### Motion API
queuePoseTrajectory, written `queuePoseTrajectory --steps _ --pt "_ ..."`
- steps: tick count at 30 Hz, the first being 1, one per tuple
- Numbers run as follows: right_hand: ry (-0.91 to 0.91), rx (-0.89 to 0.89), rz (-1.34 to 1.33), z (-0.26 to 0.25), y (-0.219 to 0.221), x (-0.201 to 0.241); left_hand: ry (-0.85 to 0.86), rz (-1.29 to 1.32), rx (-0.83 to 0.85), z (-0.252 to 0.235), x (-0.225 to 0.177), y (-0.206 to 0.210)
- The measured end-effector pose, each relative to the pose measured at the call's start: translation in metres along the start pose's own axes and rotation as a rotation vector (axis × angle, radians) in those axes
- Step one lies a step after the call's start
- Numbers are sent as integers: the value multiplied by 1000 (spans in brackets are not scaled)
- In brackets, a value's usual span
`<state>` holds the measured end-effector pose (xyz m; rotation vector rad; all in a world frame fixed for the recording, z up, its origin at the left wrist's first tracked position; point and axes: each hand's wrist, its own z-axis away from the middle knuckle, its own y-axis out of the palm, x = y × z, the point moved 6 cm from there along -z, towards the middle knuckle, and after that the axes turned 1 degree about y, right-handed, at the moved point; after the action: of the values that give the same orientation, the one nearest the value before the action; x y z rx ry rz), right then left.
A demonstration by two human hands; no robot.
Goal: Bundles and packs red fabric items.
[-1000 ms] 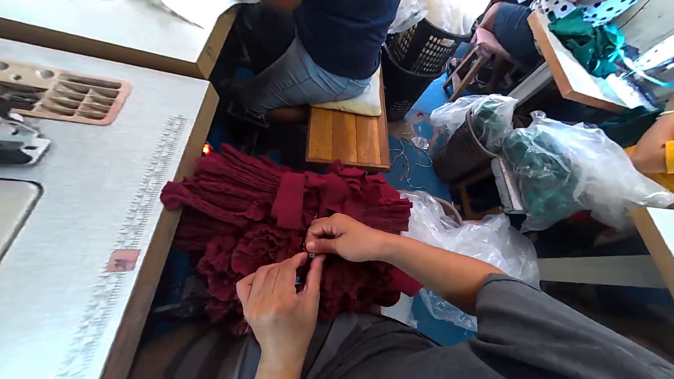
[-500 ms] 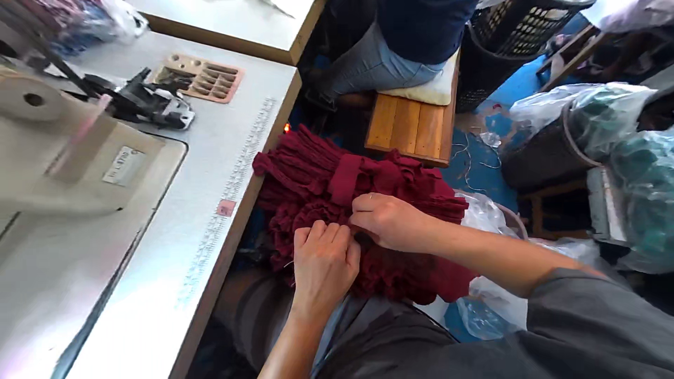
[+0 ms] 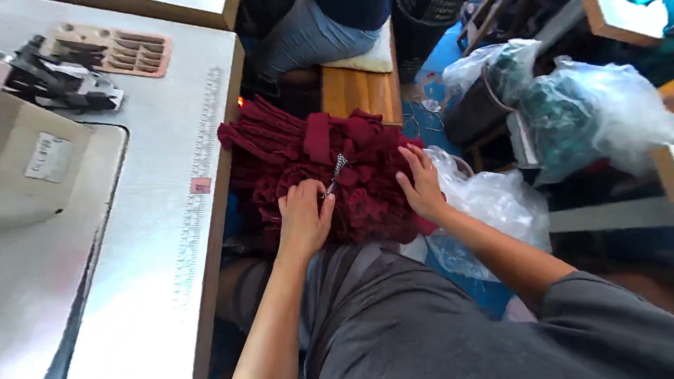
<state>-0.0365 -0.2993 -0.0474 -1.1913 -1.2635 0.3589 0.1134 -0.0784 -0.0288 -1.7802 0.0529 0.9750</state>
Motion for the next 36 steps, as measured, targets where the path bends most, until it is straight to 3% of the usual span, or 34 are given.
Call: queuePoseTrajectory --steps 2,4,11,13,16,19,21,24,25,27,29,32,36 --pt "187 97 -48 44 35 -24 35 -9 3 3 5 1" --pt "276 78 -112 64 70 -28 77 -25 14 4 9 2" --pt "274 -150 -137 61 113 -4 40 -22 -6 12 30 -9" --pt "257 -146 -151 57 115 -7 39 19 -4 12 31 -10" --pt "255 -25 -188 52 106 -10 38 91 37 12 36 -11" --pt "229 171 -367 45 57 -14 38 92 72 7 43 -11" --pt "229 108 -578 59 19 -44 65 67 73 6 43 -9" --pt "562 -71 -688 123 3 -134 100 19 44 6 35 -10" --pt "755 -7 -690 155 22 -169 93 1 33 8 32 -9" --pt "1114 309 -619 230 84 -216 64 -40 13 11 27 -6" --pt "1309 594 -539 294 148 -216 14 -87 34 10 19 -2" --pt "1297 759 -471 318 213 -178 -49 -141 49 8 22 2" --pt "1185 642 -687 283 230 -156 -127 -200 81 13 27 -2"
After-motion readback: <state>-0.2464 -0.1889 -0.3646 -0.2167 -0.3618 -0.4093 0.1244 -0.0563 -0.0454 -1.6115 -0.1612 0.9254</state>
